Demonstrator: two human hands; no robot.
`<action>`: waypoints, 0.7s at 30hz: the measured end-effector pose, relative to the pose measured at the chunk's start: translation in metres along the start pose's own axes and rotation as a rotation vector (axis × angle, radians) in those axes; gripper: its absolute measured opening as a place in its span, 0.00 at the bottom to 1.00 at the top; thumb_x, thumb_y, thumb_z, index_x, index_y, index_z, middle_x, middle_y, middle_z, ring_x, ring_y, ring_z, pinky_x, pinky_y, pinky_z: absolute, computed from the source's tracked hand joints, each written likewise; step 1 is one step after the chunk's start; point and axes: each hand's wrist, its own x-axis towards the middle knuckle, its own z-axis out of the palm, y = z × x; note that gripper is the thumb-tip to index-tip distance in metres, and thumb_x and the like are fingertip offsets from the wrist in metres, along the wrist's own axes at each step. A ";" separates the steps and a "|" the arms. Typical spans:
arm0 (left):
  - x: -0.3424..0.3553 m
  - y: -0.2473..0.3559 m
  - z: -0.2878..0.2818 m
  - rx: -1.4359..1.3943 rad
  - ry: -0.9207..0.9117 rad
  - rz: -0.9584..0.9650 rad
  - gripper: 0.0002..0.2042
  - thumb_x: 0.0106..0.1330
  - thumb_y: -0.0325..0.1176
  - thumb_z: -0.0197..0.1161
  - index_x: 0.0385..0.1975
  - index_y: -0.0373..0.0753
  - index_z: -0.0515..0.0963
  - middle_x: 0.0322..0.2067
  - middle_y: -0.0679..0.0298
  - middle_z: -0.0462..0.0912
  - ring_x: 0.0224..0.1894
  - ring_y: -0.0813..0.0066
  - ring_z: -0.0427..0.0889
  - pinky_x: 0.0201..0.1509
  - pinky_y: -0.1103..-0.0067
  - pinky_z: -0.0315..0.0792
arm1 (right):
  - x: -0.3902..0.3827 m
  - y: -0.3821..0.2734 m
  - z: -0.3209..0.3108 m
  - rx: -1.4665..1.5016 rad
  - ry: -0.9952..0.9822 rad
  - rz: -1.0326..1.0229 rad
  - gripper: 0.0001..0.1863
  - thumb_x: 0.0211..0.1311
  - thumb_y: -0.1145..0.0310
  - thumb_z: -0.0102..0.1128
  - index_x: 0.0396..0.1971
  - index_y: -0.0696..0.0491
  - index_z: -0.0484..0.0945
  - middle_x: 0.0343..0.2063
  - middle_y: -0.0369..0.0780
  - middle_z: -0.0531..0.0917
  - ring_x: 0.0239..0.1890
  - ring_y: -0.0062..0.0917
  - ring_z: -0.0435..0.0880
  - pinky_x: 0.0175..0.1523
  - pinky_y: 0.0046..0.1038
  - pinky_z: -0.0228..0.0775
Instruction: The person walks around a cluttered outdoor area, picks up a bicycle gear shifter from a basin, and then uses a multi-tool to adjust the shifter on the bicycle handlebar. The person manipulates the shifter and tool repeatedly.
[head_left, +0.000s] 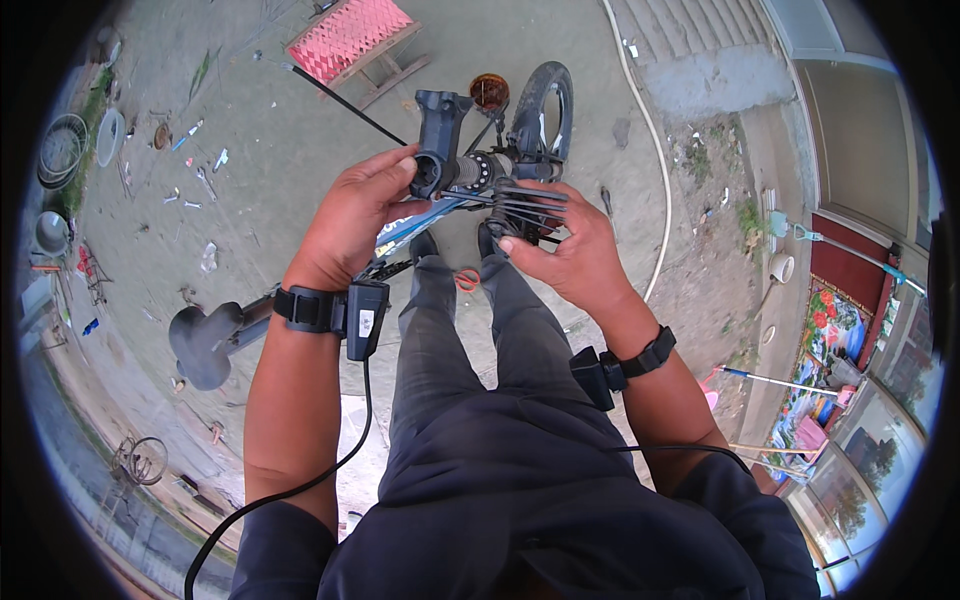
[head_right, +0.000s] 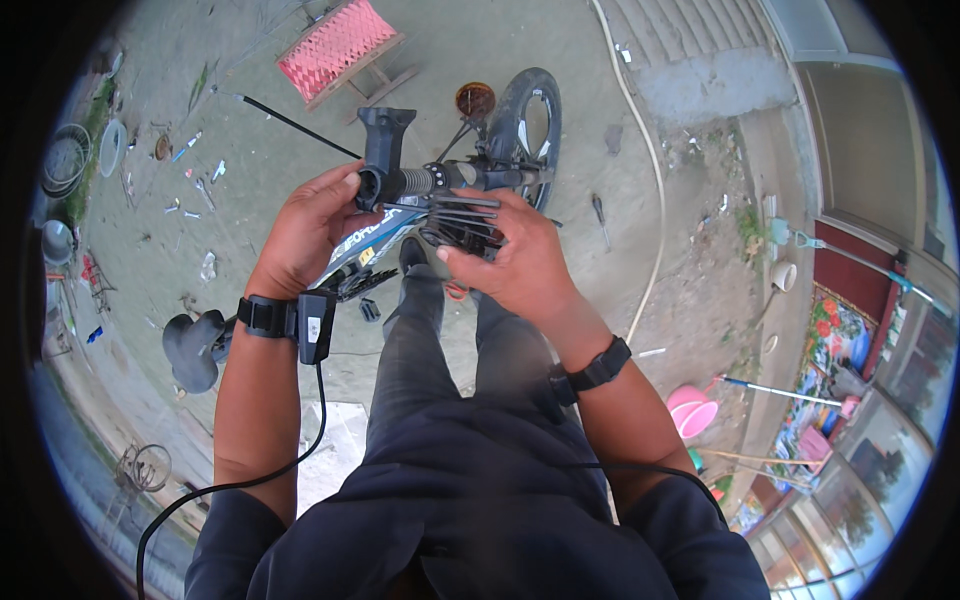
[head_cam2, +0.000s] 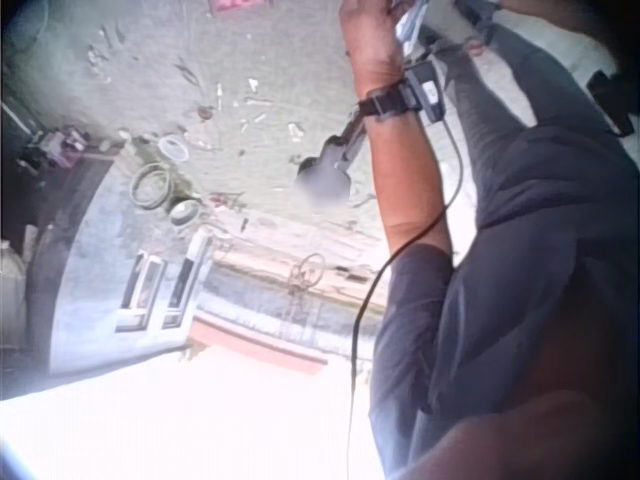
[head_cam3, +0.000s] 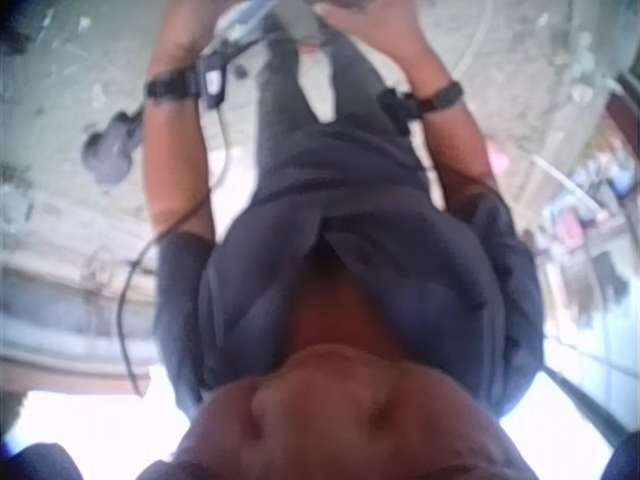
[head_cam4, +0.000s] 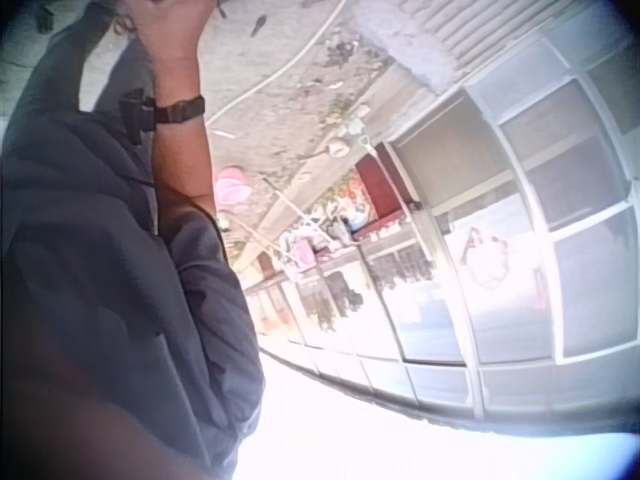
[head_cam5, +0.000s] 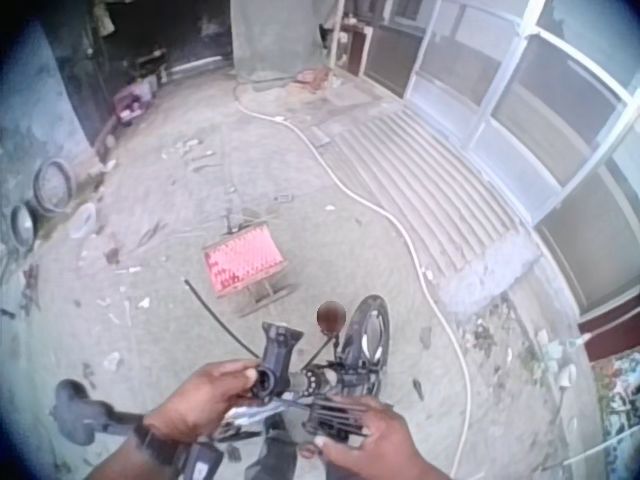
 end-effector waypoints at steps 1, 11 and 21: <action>0.000 0.000 -0.001 -0.001 -0.004 -0.002 0.21 0.77 0.32 0.52 0.65 0.26 0.69 0.53 0.54 0.82 0.51 0.68 0.84 0.59 0.72 0.78 | 0.000 0.000 0.000 -0.010 0.004 -0.011 0.28 0.49 0.70 0.78 0.53 0.58 0.81 0.43 0.40 0.83 0.39 0.22 0.83 0.46 0.24 0.77; 0.001 0.000 -0.003 0.002 0.004 -0.006 0.21 0.77 0.32 0.53 0.65 0.25 0.68 0.53 0.53 0.82 0.50 0.68 0.84 0.58 0.73 0.79 | -0.004 -0.005 0.000 0.144 0.003 0.088 0.22 0.50 0.70 0.77 0.47 0.57 0.84 0.50 0.43 0.84 0.44 0.25 0.85 0.50 0.25 0.77; 0.002 -0.001 -0.006 0.005 -0.023 -0.002 0.22 0.78 0.32 0.51 0.65 0.25 0.67 0.53 0.53 0.82 0.52 0.67 0.83 0.60 0.71 0.78 | -0.014 -0.001 -0.005 0.143 -0.019 0.160 0.20 0.49 0.69 0.77 0.45 0.55 0.86 0.51 0.43 0.85 0.47 0.27 0.85 0.51 0.26 0.77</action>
